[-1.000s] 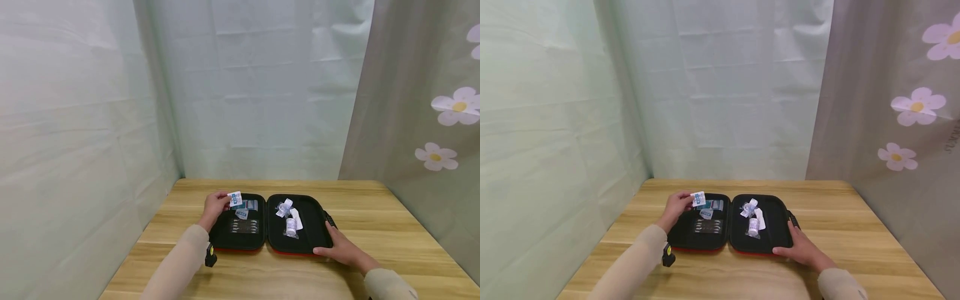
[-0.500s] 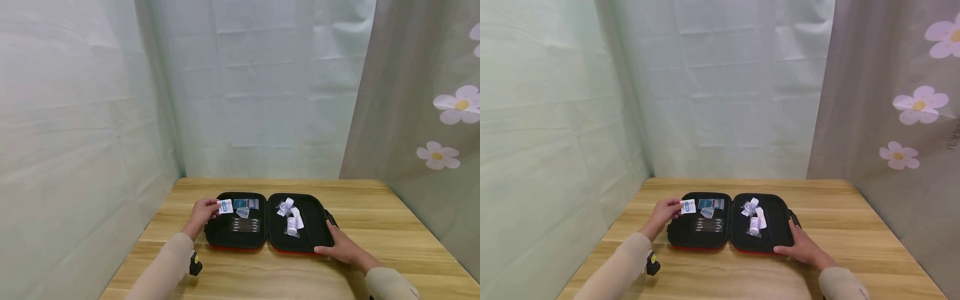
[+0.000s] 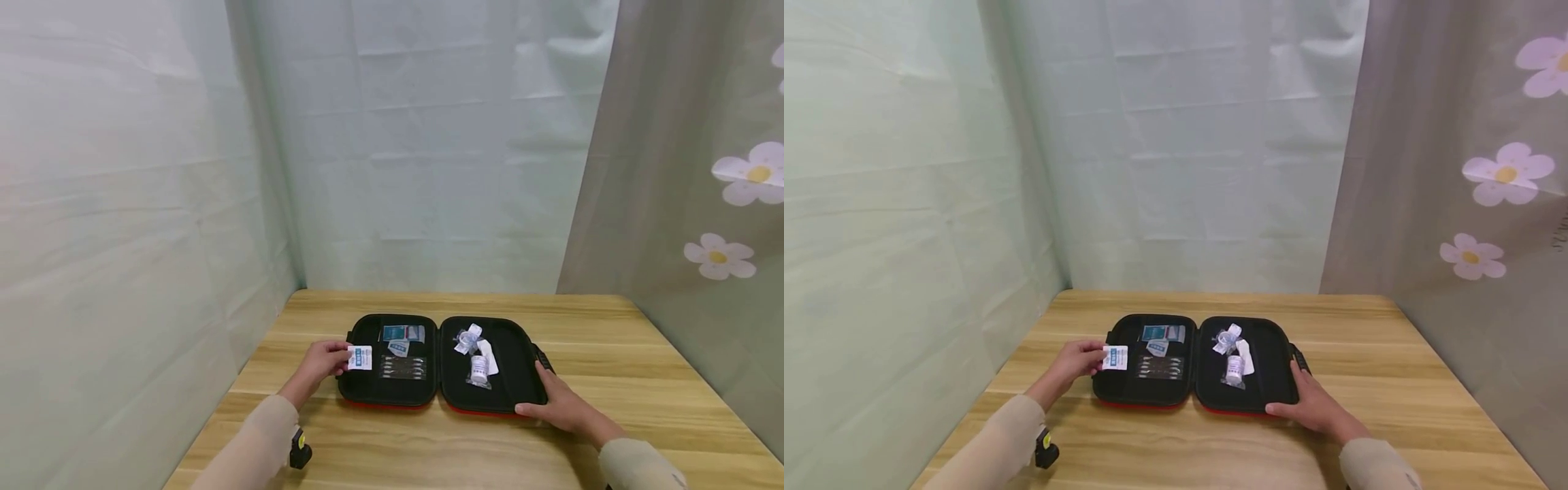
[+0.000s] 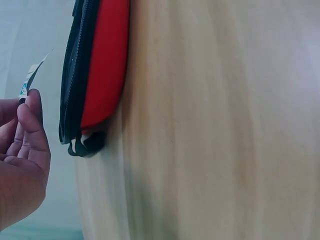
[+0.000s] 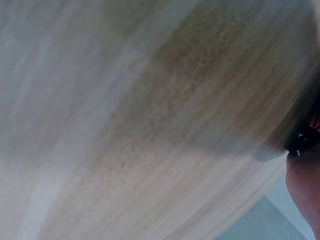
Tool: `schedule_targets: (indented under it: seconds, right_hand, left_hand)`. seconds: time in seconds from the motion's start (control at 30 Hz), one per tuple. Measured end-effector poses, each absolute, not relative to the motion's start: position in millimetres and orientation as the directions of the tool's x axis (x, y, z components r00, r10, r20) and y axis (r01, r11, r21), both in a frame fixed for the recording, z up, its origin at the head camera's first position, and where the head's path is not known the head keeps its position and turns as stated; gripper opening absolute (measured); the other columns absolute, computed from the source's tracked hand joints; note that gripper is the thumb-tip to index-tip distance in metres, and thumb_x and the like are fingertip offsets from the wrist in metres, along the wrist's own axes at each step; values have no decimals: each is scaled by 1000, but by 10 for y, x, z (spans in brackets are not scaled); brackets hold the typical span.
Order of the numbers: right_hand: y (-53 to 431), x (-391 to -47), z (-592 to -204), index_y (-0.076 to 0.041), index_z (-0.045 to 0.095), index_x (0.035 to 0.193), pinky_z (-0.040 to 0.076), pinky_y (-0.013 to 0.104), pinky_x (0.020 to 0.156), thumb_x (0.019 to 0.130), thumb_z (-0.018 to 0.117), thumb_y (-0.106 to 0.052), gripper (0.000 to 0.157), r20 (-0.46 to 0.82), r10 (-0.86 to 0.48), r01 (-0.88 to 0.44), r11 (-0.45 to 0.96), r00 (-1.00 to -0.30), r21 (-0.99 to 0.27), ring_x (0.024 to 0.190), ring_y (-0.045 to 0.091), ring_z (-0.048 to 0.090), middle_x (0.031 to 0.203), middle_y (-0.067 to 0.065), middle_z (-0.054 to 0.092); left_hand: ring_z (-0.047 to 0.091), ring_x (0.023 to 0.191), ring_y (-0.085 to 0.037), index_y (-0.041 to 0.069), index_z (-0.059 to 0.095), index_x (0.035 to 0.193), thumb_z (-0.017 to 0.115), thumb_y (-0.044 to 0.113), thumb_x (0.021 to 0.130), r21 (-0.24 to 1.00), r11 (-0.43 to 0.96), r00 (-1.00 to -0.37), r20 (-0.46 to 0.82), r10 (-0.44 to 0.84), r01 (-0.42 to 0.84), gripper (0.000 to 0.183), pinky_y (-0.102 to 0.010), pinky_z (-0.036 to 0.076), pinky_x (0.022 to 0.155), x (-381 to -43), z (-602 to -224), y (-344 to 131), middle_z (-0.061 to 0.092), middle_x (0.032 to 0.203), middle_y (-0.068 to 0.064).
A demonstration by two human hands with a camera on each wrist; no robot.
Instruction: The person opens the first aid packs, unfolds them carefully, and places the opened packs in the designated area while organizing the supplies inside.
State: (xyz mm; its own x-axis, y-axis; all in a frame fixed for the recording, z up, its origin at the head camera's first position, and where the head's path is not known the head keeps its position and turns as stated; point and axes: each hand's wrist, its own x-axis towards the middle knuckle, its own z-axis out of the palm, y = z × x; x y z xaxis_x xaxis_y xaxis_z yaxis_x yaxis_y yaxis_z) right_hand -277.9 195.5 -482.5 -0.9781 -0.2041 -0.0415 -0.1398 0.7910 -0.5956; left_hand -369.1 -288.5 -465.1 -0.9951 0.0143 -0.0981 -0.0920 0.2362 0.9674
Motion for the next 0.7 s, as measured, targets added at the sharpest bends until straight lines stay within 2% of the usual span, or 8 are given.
schedule_targets:
  seconds: [0.2, 0.7]
  right_hand:
    - [1980, -2788, -4848, 14, 10, 152, 19, 72, 107, 84, 75, -49, 113, -38, -206, -144, 794, -978, -590, 137, 60, 17, 151, 43, 17]
    - [1973, -2791, -4875, 15, 12, 151, 20, 72, 107, 83, 76, -48, 112, -12, -211, -163, 786, -977, -596, 137, 60, 19, 151, 42, 18]
  left_hand:
    - [60, 66, -18, -5, 67, 110, 66, 4, 94, 959, 261, -992, -125, 27, -114, 18, -26, 53, 62, -3642, -4668, -2930, 67, 86, -11]
    - [61, 57, -15, -9, 66, 105, 67, -3, 90, 945, 296, -988, -153, 32, -137, 16, -25, 51, 52, -3555, -4688, -2914, 66, 75, -9]
